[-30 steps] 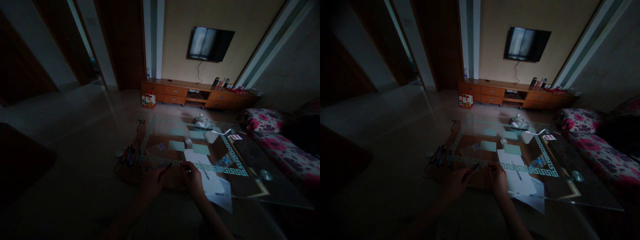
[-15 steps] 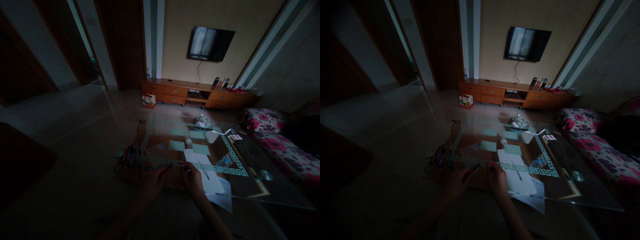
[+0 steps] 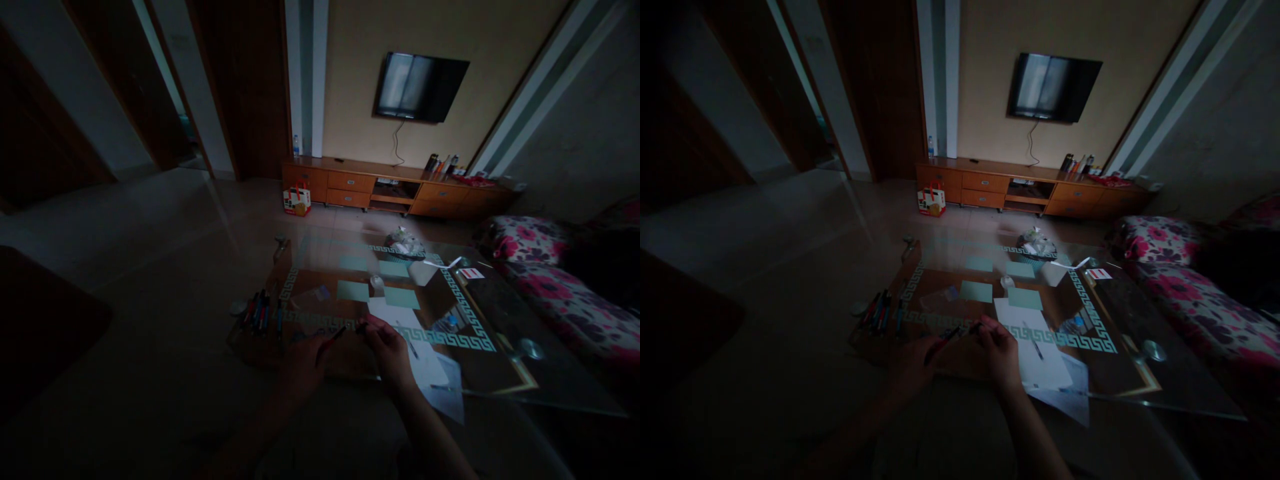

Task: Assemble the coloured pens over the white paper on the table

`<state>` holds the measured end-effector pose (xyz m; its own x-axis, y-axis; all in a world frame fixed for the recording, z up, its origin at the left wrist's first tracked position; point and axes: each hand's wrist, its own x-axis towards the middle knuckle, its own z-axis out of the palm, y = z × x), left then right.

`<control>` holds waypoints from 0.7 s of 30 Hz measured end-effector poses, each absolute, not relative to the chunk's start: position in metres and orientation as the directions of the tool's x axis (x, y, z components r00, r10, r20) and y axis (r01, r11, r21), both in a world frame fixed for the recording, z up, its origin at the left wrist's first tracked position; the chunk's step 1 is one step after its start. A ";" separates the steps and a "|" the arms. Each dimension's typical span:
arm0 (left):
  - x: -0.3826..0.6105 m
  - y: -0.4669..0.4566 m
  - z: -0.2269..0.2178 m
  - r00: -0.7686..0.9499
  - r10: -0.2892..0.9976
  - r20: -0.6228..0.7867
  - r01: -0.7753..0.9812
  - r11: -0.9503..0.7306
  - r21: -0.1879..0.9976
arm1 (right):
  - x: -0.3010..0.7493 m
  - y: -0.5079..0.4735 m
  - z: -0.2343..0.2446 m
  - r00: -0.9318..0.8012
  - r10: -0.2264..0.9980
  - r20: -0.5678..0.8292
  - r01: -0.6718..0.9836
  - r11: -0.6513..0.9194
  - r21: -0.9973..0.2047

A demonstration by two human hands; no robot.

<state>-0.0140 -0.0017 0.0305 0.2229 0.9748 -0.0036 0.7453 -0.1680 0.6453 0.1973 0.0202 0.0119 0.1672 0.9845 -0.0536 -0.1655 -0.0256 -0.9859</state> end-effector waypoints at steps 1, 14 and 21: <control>-0.014 -0.002 0.031 0.224 0.975 -0.002 0.746 -0.171 0.644 | 0.197 0.020 0.012 0.169 0.984 -0.062 -0.174 -0.032 -0.984; -0.013 -0.002 0.032 0.242 0.970 0.033 0.728 -0.204 0.655 | 0.194 0.020 0.013 0.157 0.982 -0.106 -0.305 -0.054 -0.951; -0.013 -0.001 0.034 0.255 0.966 0.046 0.715 -0.221 0.663 | 0.196 0.019 0.014 0.172 0.981 -0.095 -0.291 -0.041 -0.956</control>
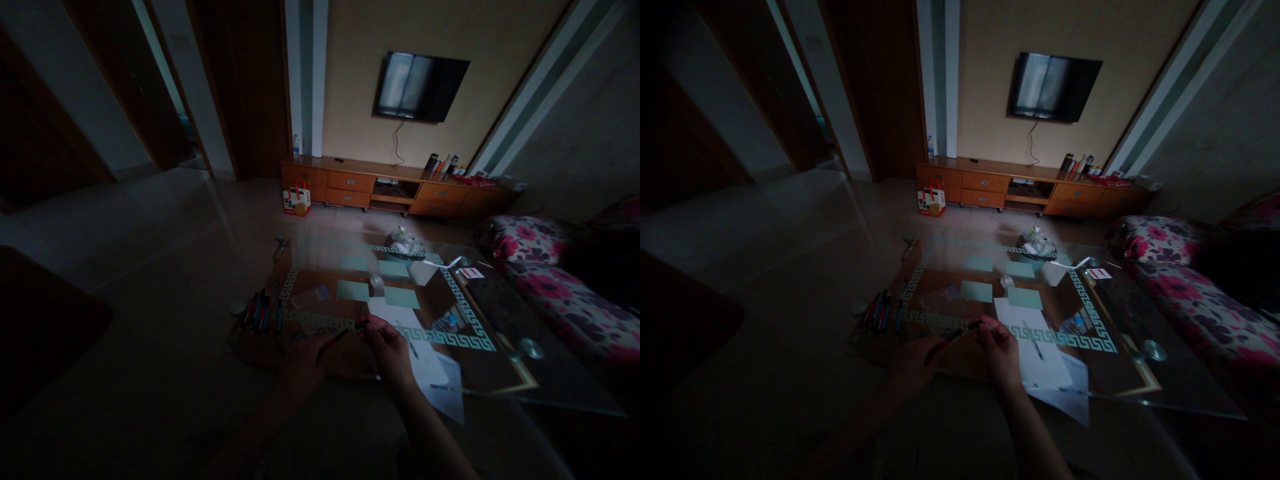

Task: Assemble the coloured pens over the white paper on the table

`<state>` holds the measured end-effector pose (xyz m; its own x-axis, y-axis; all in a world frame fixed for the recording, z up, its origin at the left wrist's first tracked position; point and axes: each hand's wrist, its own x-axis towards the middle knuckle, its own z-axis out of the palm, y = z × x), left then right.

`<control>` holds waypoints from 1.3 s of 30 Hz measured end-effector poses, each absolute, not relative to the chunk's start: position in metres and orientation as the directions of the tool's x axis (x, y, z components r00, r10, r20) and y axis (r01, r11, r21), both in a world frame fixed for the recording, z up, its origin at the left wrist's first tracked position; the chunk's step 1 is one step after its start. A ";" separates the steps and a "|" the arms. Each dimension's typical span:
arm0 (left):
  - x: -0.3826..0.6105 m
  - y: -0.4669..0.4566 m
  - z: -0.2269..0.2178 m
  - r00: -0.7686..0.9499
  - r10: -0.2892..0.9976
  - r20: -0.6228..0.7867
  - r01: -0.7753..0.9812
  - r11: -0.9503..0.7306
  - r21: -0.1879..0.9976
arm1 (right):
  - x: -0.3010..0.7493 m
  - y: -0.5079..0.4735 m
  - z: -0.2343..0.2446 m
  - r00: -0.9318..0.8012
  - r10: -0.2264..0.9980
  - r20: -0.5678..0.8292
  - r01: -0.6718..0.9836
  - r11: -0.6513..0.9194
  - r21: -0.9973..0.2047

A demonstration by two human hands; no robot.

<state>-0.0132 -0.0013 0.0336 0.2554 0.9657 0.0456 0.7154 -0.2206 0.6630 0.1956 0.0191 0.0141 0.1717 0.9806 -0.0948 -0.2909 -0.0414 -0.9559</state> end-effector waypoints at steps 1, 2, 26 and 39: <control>-0.013 -0.001 0.033 0.255 0.966 0.046 0.717 -0.221 0.661 | 0.196 0.019 0.014 0.170 0.981 -0.095 -0.286 -0.043 -0.957; -0.013 -0.001 0.032 0.254 0.966 0.043 0.720 -0.219 0.658 | 0.196 0.019 0.014 0.170 0.981 -0.094 -0.282 -0.043 -0.958; -0.013 -0.002 0.028 0.282 0.950 0.131 0.688 -0.296 0.662 | 0.193 0.017 0.017 0.123 0.986 -0.117 -0.258 -0.082 -0.963; -0.015 0.001 0.024 0.266 0.949 0.167 0.656 -0.306 0.690 | 0.194 0.018 0.015 0.139 0.985 -0.103 -0.229 -0.069 -0.971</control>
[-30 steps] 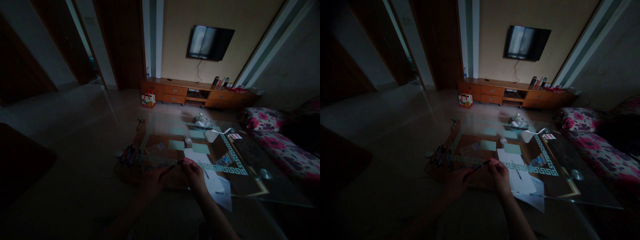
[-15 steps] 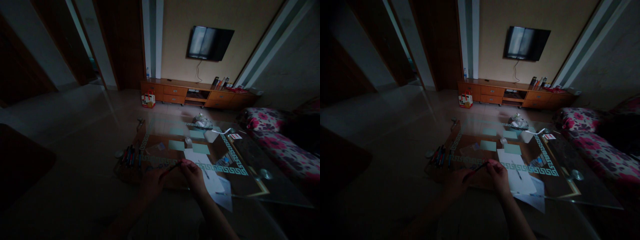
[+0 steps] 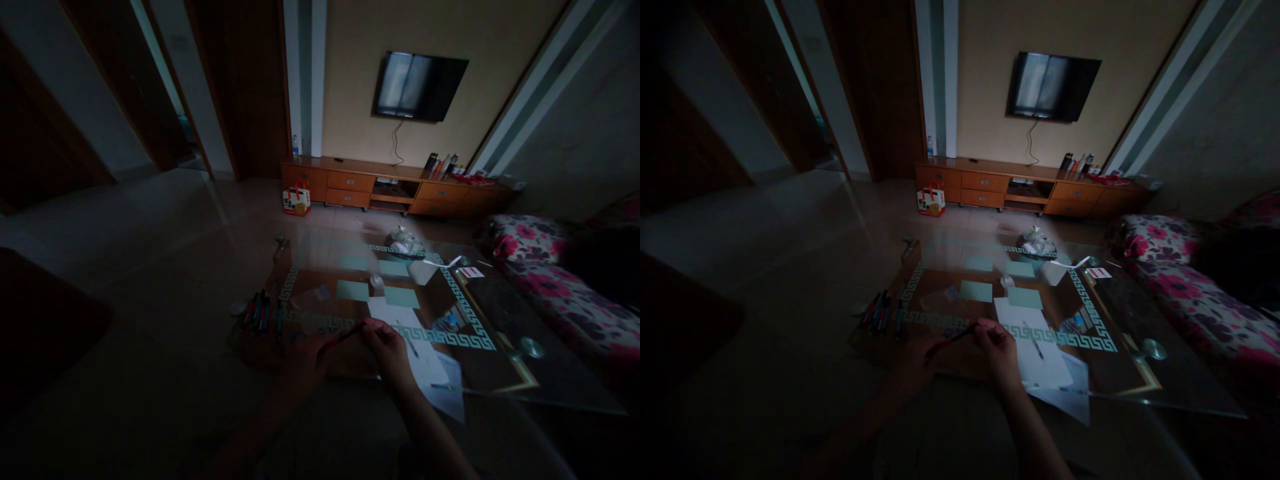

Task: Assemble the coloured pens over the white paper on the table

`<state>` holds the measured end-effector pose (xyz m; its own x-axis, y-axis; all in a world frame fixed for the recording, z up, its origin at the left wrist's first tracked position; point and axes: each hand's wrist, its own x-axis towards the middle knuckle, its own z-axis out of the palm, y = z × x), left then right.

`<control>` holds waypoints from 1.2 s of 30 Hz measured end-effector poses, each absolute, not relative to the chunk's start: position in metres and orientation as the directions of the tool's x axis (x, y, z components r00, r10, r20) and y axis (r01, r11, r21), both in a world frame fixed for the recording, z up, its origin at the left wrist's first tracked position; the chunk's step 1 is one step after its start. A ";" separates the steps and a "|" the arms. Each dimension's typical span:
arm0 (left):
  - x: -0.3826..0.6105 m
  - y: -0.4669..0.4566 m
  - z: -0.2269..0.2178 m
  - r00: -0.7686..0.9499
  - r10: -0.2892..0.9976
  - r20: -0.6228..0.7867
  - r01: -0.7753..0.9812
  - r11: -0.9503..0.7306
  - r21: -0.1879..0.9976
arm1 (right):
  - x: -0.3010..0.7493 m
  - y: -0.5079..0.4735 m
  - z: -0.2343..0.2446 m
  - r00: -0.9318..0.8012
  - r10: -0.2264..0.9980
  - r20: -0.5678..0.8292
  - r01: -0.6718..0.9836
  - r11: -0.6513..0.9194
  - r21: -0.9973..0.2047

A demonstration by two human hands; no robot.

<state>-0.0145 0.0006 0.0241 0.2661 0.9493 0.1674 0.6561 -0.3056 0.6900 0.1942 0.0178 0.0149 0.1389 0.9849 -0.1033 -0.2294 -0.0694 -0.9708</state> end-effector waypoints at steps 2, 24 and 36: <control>-0.015 0.001 0.024 0.256 0.952 0.170 0.646 -0.299 0.703 | 0.193 0.017 0.017 0.144 0.983 -0.115 -0.232 -0.079 -0.970; -0.011 -0.004 0.036 0.280 0.942 0.183 0.595 -0.320 0.737 | 0.187 0.013 0.028 -0.007 0.983 -0.181 -0.099 -0.181 -0.978; -0.011 -0.003 0.031 0.276 0.943 0.185 0.647 -0.324 0.690 | 0.182 0.009 0.036 -0.045 0.989 -0.141 -0.023 -0.142 -0.990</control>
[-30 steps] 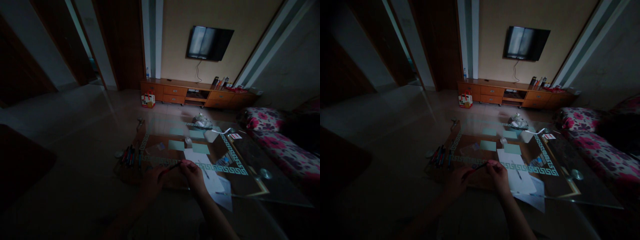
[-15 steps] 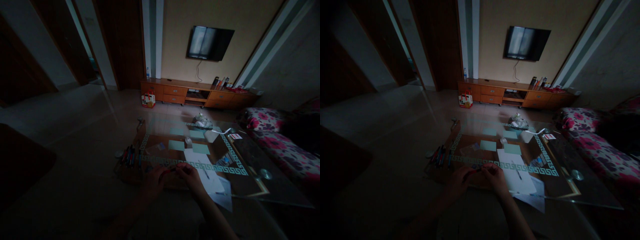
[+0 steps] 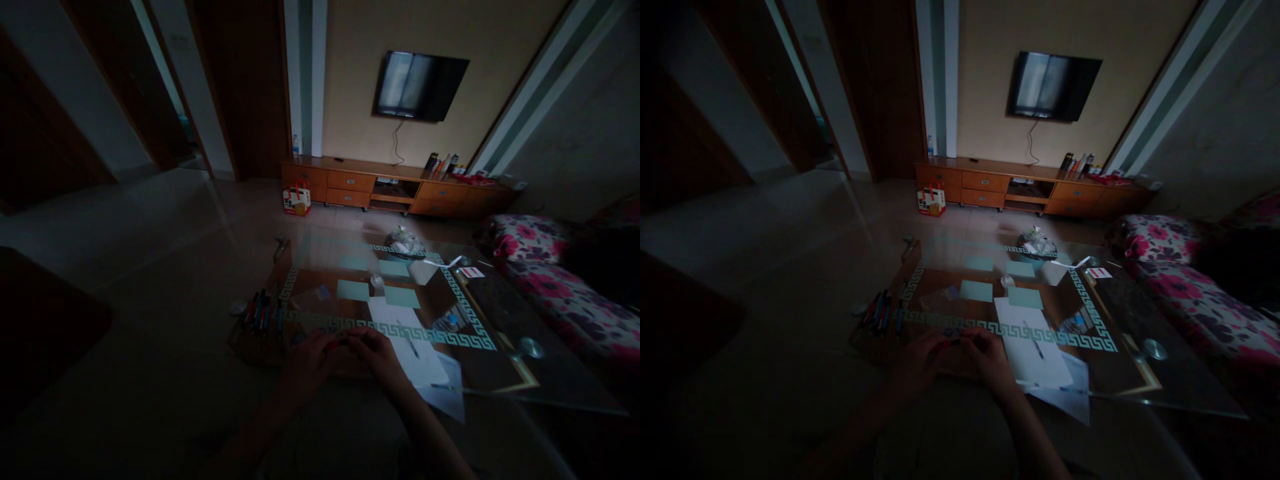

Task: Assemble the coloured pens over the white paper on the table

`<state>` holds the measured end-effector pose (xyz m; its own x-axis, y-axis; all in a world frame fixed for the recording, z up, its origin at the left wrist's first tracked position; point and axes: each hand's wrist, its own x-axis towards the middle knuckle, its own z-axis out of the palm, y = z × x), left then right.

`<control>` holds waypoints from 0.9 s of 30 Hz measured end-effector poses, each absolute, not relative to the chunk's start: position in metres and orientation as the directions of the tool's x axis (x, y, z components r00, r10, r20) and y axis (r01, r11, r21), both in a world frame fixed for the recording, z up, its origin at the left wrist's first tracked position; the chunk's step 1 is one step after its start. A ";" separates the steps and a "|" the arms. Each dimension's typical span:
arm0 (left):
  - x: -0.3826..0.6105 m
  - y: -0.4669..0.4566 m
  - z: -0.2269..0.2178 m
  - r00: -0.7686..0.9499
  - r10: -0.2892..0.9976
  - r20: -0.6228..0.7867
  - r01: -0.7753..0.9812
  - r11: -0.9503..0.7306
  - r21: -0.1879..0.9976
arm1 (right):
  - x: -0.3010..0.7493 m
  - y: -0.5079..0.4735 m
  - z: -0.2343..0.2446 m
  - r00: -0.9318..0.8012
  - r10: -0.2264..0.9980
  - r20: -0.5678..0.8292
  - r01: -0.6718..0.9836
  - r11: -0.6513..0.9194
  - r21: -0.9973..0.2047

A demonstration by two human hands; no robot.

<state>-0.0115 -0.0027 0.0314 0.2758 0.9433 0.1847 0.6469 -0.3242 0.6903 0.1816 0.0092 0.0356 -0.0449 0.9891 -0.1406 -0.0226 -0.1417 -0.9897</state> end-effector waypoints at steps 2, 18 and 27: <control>-0.012 -0.002 0.032 0.273 0.943 0.190 0.639 -0.326 0.697 | 0.182 0.010 0.036 -0.036 0.992 -0.124 -0.022 -0.125 -0.992; -0.012 -0.003 0.041 0.256 0.935 0.247 0.666 -0.355 0.656 | 0.187 0.011 0.032 0.053 0.954 -0.296 -0.435 -0.245 -0.867; -0.012 -0.004 0.041 0.299 0.908 0.295 0.676 -0.420 0.605 | 0.186 0.008 0.039 -0.060 0.913 -0.404 -0.566 -0.364 -0.740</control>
